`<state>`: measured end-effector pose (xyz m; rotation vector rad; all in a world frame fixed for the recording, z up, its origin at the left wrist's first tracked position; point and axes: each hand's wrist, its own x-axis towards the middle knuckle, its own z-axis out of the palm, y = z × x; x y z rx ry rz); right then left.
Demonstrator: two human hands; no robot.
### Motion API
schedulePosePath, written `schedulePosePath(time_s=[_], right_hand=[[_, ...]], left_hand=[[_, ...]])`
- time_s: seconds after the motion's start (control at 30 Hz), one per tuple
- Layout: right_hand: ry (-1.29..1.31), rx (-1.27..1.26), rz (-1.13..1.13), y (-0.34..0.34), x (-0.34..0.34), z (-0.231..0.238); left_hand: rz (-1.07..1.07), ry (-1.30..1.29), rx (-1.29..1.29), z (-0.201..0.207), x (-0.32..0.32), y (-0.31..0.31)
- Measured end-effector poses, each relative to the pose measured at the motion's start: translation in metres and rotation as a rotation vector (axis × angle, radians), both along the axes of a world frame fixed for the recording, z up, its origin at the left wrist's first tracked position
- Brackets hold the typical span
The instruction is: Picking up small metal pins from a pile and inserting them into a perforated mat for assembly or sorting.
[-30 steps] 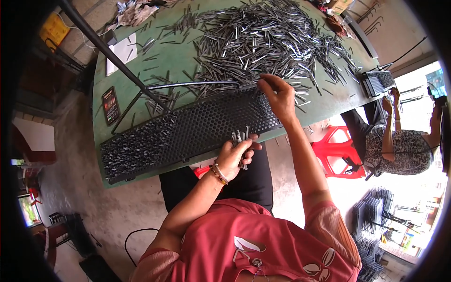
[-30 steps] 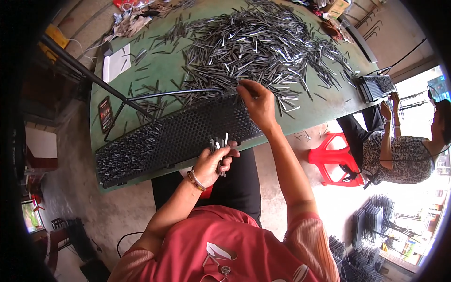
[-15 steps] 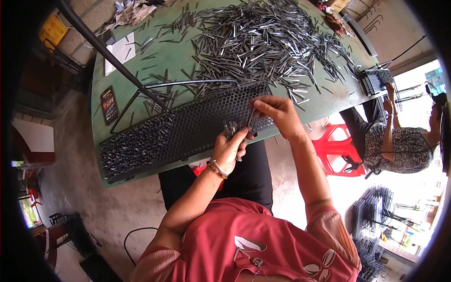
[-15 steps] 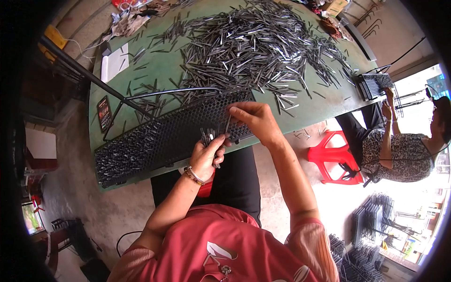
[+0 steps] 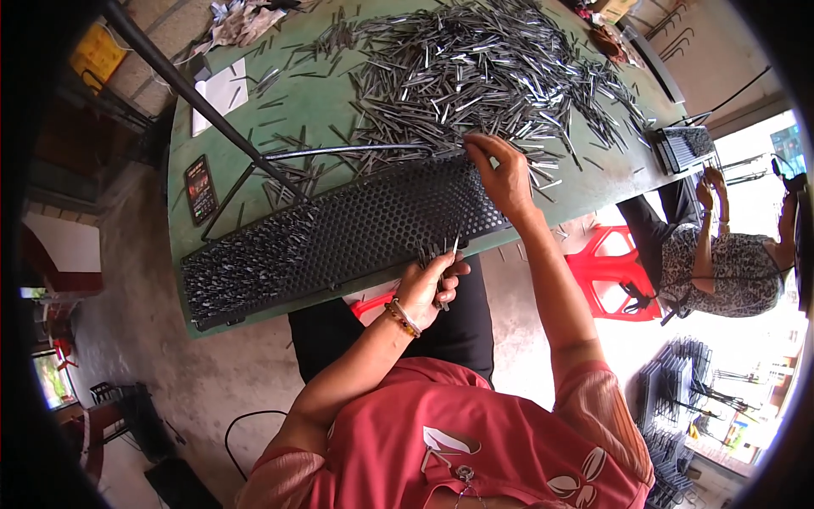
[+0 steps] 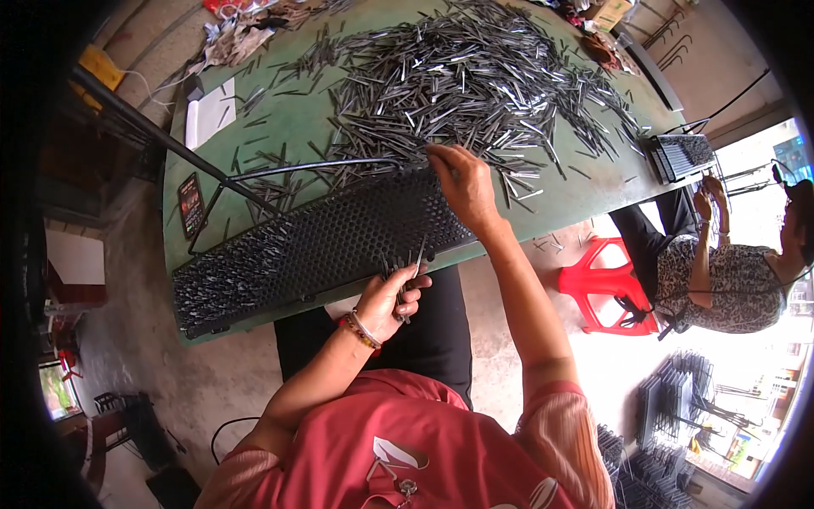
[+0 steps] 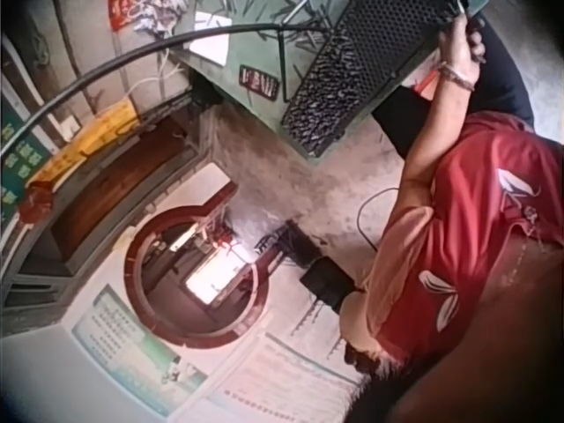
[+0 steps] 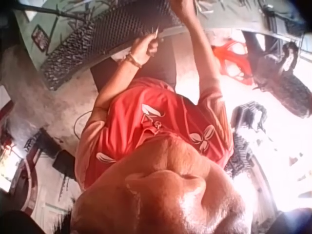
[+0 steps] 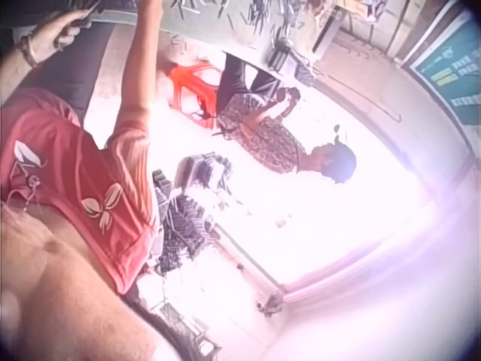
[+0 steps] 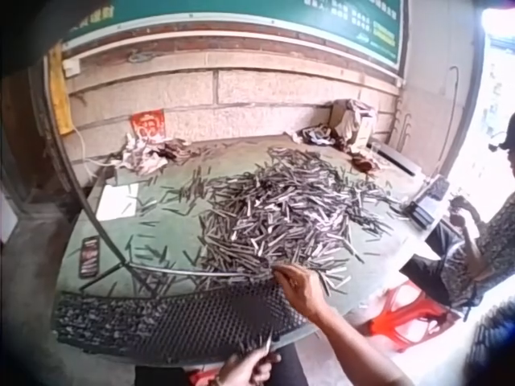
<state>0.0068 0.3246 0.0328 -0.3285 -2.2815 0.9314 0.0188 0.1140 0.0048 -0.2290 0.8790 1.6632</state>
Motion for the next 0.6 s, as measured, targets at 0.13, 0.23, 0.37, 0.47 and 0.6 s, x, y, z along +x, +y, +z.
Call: schedulePosePath(time_s=[0.13, 0.23, 0.37, 0.47, 0.6], right_hand=[[-0.027, 0.107, 0.047, 0.002, -0.001, -0.014], [-0.086, 0.412, 0.107, 0.004, 0.001, -0.015], [-0.102, 0.437, 0.073, -0.001, 0.004, -0.008], [-0.029, 0.355, 0.084, -0.003, 0.010, 0.000], [-0.126, 0.464, 0.117, 0.002, 0.009, -0.006]], left_hand=[[0.003, -0.009, -0.011, 0.001, 0.001, 0.001], [-0.010, 0.014, -0.004, 0.005, 0.000, 0.002], [0.005, 0.064, 0.023, 0.008, 0.000, 0.003], [0.040, 0.113, 0.048, 0.012, -0.001, 0.004], [0.043, 0.150, 0.041, 0.015, -0.003, 0.006]])
